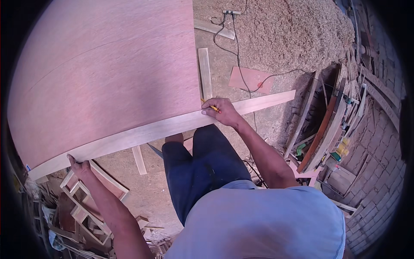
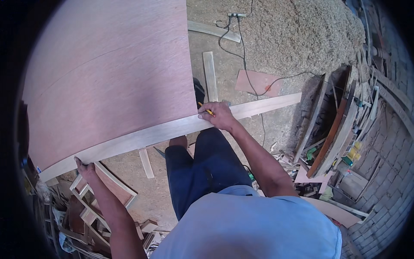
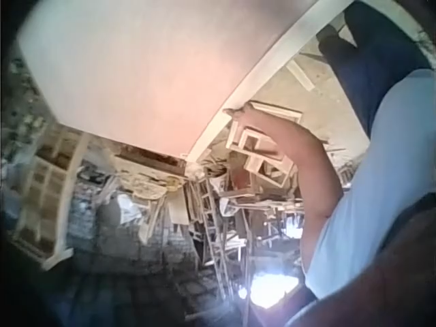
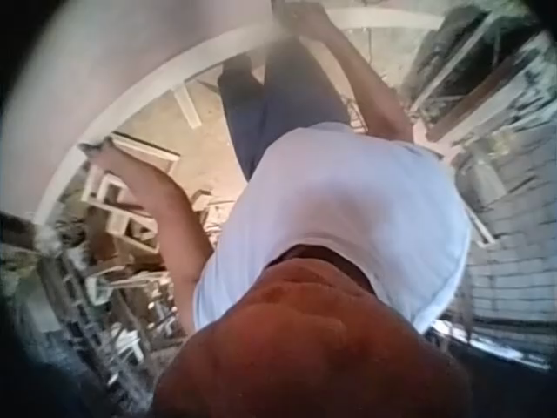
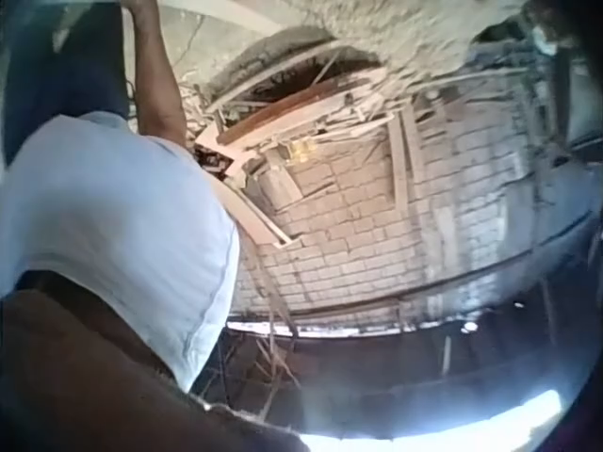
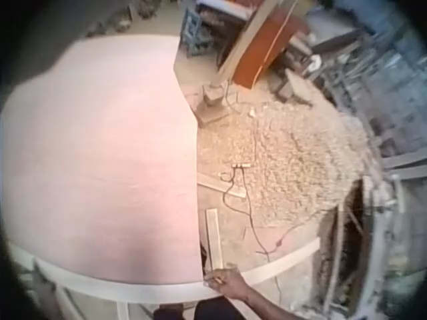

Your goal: Measuring and marking plywood and placing it onto a wooden frame.

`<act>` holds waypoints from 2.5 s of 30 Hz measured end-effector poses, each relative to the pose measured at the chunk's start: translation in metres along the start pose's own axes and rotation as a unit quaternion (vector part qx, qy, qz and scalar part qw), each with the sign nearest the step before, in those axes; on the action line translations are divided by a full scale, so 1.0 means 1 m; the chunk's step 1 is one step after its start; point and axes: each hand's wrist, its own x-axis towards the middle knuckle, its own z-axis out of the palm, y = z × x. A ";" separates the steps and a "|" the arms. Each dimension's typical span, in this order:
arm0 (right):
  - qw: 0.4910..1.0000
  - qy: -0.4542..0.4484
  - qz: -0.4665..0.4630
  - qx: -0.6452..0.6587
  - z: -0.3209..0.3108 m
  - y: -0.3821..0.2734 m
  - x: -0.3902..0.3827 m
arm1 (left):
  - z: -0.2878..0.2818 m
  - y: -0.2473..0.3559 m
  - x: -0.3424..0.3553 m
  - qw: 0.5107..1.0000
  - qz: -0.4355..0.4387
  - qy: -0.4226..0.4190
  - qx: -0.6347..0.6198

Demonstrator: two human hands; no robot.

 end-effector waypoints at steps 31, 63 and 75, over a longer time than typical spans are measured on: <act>0.999 -0.023 0.022 0.024 0.000 -0.001 0.005 | -0.005 0.010 -0.004 0.995 -0.026 -0.065 0.068; 0.997 0.066 -0.039 -0.019 0.025 0.032 0.006 | 0.087 -0.189 -0.242 0.988 -0.068 -0.071 0.122; 0.997 -0.019 -0.058 -0.052 0.005 0.039 0.002 | 0.083 -0.185 -0.228 0.990 -0.066 -0.002 0.123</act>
